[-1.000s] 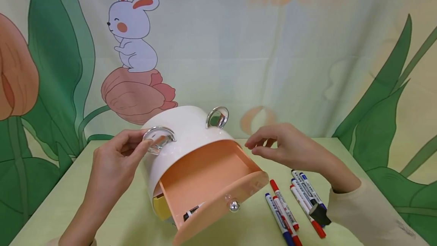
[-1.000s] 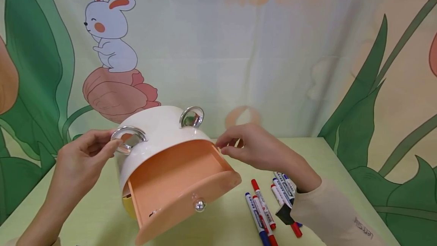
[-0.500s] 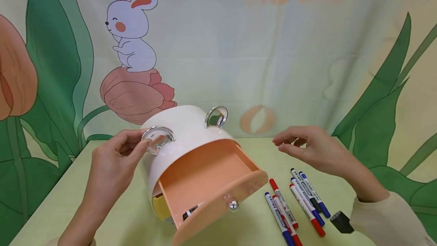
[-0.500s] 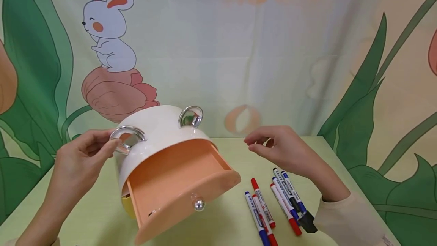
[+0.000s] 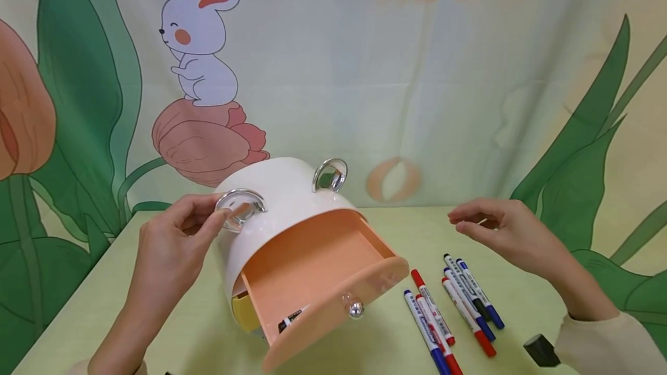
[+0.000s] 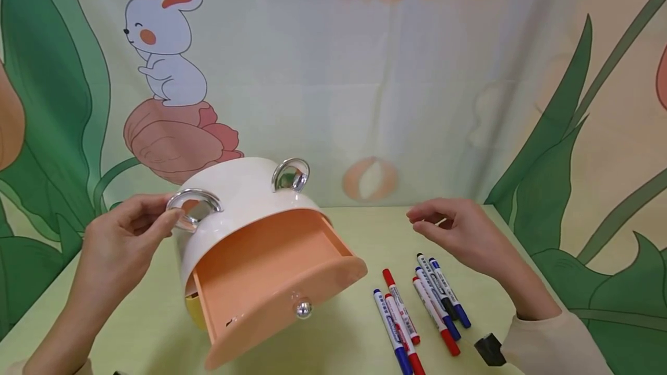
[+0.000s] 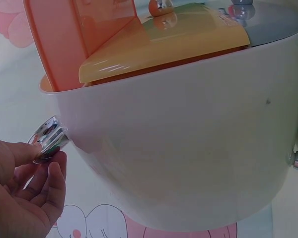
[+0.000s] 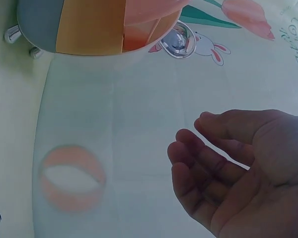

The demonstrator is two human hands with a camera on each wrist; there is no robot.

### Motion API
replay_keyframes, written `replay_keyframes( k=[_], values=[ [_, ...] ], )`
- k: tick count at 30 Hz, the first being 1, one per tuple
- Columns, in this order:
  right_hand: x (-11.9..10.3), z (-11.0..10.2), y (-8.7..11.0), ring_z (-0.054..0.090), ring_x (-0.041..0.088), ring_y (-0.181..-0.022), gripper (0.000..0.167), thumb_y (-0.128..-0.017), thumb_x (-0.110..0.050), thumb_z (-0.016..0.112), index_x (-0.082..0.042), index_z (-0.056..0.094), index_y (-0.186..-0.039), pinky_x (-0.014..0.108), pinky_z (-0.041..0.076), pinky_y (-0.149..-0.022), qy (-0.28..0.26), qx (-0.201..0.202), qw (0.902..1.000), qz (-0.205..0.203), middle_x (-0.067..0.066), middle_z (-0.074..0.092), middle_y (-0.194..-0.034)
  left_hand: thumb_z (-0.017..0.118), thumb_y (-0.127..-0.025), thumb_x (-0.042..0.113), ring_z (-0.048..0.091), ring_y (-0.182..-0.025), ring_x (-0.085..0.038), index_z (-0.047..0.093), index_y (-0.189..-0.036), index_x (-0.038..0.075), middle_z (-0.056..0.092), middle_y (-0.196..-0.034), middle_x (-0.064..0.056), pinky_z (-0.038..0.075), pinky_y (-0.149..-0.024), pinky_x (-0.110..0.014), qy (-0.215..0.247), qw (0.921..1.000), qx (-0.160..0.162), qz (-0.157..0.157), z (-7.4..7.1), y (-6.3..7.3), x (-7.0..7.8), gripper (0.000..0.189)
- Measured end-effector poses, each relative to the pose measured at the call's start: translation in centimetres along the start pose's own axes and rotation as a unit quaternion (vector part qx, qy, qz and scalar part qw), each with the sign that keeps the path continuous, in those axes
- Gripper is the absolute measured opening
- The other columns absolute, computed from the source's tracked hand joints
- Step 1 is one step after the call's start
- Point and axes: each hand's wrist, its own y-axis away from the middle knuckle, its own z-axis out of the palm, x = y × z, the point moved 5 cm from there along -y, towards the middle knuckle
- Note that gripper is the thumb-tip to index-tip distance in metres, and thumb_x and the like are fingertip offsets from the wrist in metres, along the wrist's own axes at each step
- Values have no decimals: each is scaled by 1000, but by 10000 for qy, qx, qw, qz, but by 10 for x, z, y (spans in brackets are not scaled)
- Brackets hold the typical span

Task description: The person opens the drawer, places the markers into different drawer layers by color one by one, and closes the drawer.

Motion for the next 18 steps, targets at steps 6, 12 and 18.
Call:
replay_keyframes(
  k=[6,12,18],
  values=[
    [17,-1,10,69,9,-96,21,-102,-11,67,-5,73,-122,22,58,-79,-129,104,9995,269,10,72,-118,75,-96,11,64,-82,3,75,-115,2,76,-100,-11,51,-74,-6,-57,10000,14,61,-1,-1,1,22],
    [39,5,19,67,8,-92,23,-102,-14,67,-4,73,-122,24,58,-75,-59,196,9981,573,11,72,-116,75,-96,11,64,-81,2,74,-116,2,75,-100,-11,51,-74,-6,-75,10000,12,51,-2,-1,1,22],
    [71,18,32,68,15,-90,29,-103,-18,66,0,70,-126,26,58,-71,-42,301,9916,1256,13,73,-114,76,-95,11,64,-82,3,74,-116,2,75,-102,-13,51,-74,-6,34,10000,-26,-25,-1,-1,-1,23]
  ],
)
